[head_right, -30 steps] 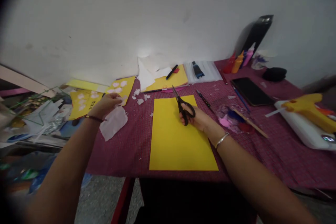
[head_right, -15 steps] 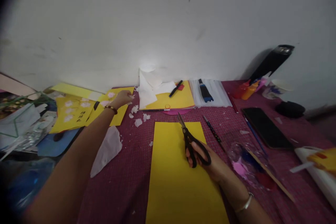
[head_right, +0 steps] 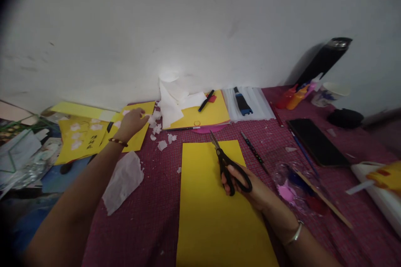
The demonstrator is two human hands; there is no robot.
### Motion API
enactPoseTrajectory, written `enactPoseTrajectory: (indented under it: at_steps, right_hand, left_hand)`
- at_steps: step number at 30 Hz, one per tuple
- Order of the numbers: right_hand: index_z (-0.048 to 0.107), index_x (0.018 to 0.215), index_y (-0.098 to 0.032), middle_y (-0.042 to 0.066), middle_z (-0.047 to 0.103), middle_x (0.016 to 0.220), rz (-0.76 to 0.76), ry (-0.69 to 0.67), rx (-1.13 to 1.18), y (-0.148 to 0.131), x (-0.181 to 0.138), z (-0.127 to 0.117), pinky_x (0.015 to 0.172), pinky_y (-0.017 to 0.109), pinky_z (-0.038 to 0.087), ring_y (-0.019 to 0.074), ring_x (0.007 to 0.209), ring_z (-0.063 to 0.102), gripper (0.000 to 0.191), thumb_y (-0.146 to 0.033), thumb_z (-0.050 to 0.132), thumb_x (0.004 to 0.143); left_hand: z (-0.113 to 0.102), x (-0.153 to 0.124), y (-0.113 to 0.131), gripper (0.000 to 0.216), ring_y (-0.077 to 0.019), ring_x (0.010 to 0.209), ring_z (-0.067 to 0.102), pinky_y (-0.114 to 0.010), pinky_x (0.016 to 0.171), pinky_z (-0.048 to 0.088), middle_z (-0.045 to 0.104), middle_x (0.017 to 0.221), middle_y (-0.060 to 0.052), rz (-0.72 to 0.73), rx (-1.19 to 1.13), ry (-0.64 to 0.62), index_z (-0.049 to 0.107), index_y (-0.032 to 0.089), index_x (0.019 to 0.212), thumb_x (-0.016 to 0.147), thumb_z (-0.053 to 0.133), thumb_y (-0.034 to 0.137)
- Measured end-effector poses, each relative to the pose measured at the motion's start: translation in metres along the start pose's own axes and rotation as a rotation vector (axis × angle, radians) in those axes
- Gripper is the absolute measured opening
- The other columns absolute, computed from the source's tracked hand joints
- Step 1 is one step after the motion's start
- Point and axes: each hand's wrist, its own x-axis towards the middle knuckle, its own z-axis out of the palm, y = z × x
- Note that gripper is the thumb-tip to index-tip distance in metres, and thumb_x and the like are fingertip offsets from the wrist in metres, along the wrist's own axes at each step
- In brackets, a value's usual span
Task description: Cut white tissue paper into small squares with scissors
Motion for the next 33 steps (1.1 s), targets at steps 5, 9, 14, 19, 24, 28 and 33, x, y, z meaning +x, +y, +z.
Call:
enactPoseTrajectory:
  at_steps: [5, 9, 14, 19, 24, 28, 33]
  right_hand:
    - [0.06, 0.097, -0.019, 0.007, 0.061, 0.079, -0.042, -0.046, -0.011, 0.004, 0.002, -0.003, 0.052, 0.029, 0.041, 0.0151, 0.059, 0.055, 0.042, -0.059, 0.056, 0.087]
    - [0.059, 0.09, -0.016, 0.006, 0.061, 0.079, -0.063, -0.068, -0.043, 0.004, 0.002, -0.003, 0.053, 0.027, 0.04, 0.0135, 0.059, 0.056, 0.043, -0.058, 0.052, 0.09]
    - [0.057, 0.093, -0.017, 0.005, 0.061, 0.08, -0.08, -0.071, -0.027, 0.001, 0.002, -0.001, 0.051, 0.026, 0.037, 0.0129, 0.058, 0.056, 0.042, -0.058, 0.055, 0.088]
    - [0.057, 0.094, -0.016, 0.005, 0.061, 0.08, -0.077, -0.072, -0.016, 0.003, 0.003, -0.003, 0.052, 0.026, 0.04, 0.0124, 0.057, 0.056, 0.042, -0.058, 0.055, 0.089]
    - [0.056, 0.093, -0.017, 0.004, 0.061, 0.079, -0.061, -0.075, 0.032, 0.003, 0.003, -0.003, 0.053, 0.026, 0.043, 0.0121, 0.058, 0.057, 0.041, -0.057, 0.058, 0.088]
    - [0.055, 0.1, -0.017, 0.004, 0.061, 0.078, -0.055, -0.071, 0.068, 0.002, 0.003, -0.001, 0.053, 0.025, 0.046, 0.0121, 0.058, 0.057, 0.043, -0.057, 0.06, 0.086]
    - [0.055, 0.1, -0.018, 0.003, 0.062, 0.078, -0.048, -0.067, 0.079, 0.001, 0.002, 0.0, 0.053, 0.025, 0.046, 0.0116, 0.057, 0.057, 0.042, -0.056, 0.062, 0.085]
  left_hand:
    - [0.018, -0.022, 0.018, 0.023, -0.0264, 0.078, 0.066, -0.033, 0.072, 0.048, 0.071, 0.078, -0.011, 0.061, -0.027, -0.132, 0.069, 0.016, 0.084, 0.079, 0.055, 0.034]
    - [0.037, -0.02, 0.03, 0.028, -0.0266, 0.09, 0.066, -0.033, 0.078, 0.048, 0.073, 0.095, -0.012, 0.094, -0.052, -0.148, 0.07, 0.016, 0.098, 0.076, 0.053, 0.022]
    - [0.029, -0.022, 0.027, 0.037, -0.027, 0.096, 0.066, -0.033, 0.084, 0.048, 0.074, 0.101, -0.012, 0.097, -0.08, -0.155, 0.072, 0.015, 0.099, 0.07, 0.049, 0.012]
    - [0.01, -0.047, 0.035, 0.042, -0.021, 0.077, 0.066, -0.029, 0.069, 0.049, 0.074, 0.089, -0.006, 0.113, -0.24, -0.196, 0.07, 0.014, 0.107, 0.071, 0.049, 0.017]
    - [0.022, -0.056, 0.057, 0.038, -0.0176, 0.068, 0.061, -0.029, 0.064, 0.047, 0.071, 0.081, -0.005, 0.227, -0.349, -0.294, 0.07, 0.013, 0.1, 0.07, 0.046, 0.015]
    - [0.031, -0.046, 0.061, 0.024, -0.0218, 0.086, 0.061, -0.034, 0.082, 0.047, 0.068, 0.086, -0.008, 0.299, -0.325, -0.283, 0.07, 0.016, 0.081, 0.079, 0.047, 0.024]
    - [0.04, -0.044, 0.065, 0.026, -0.026, 0.092, 0.059, -0.038, 0.088, 0.046, 0.065, 0.092, -0.01, 0.32, -0.34, -0.31, 0.07, 0.016, 0.089, 0.07, 0.065, 0.033]
